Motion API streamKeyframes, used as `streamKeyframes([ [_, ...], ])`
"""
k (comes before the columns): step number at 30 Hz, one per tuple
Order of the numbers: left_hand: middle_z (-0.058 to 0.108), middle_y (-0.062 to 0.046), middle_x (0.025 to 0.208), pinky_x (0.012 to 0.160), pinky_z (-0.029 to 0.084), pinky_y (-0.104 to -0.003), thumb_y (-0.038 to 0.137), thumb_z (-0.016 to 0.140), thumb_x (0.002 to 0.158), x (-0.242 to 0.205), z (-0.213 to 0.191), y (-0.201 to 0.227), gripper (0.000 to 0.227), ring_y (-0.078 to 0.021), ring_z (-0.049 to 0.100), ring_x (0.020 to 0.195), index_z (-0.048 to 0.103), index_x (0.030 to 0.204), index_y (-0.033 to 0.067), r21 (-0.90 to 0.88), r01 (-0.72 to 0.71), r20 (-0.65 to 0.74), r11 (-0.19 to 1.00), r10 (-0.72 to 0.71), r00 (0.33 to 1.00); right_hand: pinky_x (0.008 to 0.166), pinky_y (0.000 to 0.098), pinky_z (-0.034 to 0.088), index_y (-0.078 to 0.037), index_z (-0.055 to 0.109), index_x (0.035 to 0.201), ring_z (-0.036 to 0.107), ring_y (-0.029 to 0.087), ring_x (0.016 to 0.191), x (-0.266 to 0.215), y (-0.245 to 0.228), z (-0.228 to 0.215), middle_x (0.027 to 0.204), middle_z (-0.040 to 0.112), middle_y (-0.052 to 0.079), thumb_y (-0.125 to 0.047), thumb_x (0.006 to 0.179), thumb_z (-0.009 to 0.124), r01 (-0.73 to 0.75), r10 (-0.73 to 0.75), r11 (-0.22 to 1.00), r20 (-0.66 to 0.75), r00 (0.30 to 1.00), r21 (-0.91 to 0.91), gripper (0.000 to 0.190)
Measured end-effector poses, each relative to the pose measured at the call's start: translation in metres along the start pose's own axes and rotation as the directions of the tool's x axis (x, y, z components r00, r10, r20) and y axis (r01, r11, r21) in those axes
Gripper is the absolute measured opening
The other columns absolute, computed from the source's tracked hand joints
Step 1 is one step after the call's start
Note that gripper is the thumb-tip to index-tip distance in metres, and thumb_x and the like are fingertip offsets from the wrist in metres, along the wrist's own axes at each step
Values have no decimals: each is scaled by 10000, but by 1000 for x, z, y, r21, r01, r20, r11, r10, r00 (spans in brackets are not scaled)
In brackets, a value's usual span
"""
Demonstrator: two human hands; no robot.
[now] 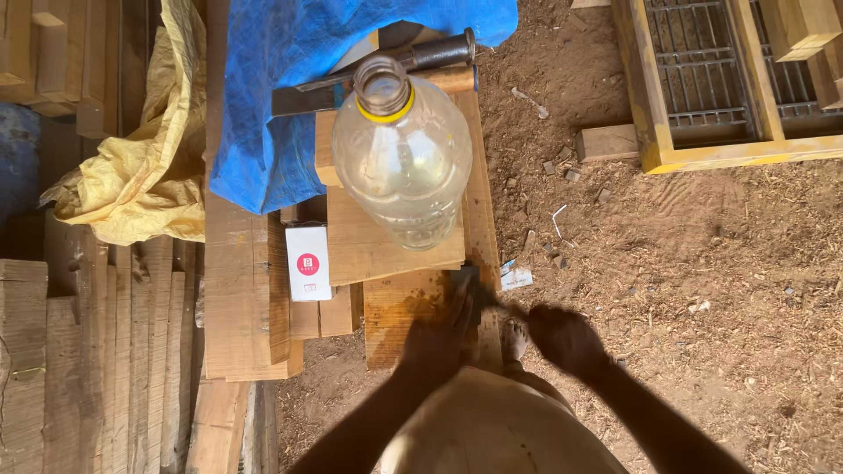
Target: The person sharpens a metal chisel on a sharpening stone placed on a wooden workbench. They repeatedly rub the blade against the stone and periodically pour liquid from a plastic bottle onto the stone to lubricate the surface.
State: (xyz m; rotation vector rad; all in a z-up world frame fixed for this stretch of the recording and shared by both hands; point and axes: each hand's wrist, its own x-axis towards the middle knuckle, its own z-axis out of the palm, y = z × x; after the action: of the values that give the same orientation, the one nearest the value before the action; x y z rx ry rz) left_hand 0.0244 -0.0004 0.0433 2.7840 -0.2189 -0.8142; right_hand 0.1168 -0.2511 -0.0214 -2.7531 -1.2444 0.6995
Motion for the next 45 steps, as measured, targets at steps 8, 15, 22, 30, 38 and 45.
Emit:
streamKeyframes([
  [8,173,-160,1689,586,552,-423,632,620,884,25,32,-9,958,-263,707,895,277,1550,36,97,-54,-337,994,84,938,394,375,519,-16,645,1278,596,201,481,-1,7,3,763,629,110,-97,1011,560,149,-196,977,-352,915,-155,291],
  [15,32,-154,1756,613,567,-434,594,619,892,2,32,-4,1026,-297,707,739,161,1616,30,-52,-8,47,999,10,999,453,393,543,-48,618,1324,625,234,535,-26,-28,-35,734,664,107,-132,820,630,243,-171,958,-383,908,149,511],
  [22,162,-167,1703,623,556,-463,603,634,941,11,27,-7,954,-301,690,687,247,1605,38,-22,-31,-141,999,27,990,494,408,542,-105,609,1339,631,252,572,0,-6,-25,755,651,101,-163,850,624,188,-129,976,-396,909,114,492],
  [30,124,-138,1706,689,534,-444,580,675,845,-4,43,-9,1014,-291,691,669,234,1598,63,-141,-14,10,990,15,1000,562,407,568,-144,601,1320,665,241,644,-20,-16,10,795,665,94,-292,948,612,108,-105,993,-61,993,50,401],
  [38,195,-165,1678,640,537,-452,551,663,891,26,43,-13,931,-273,689,663,296,1574,36,83,-33,-391,996,63,918,534,397,561,-132,608,1358,648,245,607,9,16,-4,775,669,95,-152,867,624,214,-158,971,-378,912,109,492],
  [45,50,-91,1771,732,577,-460,535,568,952,-15,15,-3,935,-306,697,862,151,1653,76,-73,35,148,997,-24,989,521,374,559,-127,590,1266,645,217,613,-21,-11,19,776,657,76,-184,888,662,166,-130,979,-256,958,123,389],
])
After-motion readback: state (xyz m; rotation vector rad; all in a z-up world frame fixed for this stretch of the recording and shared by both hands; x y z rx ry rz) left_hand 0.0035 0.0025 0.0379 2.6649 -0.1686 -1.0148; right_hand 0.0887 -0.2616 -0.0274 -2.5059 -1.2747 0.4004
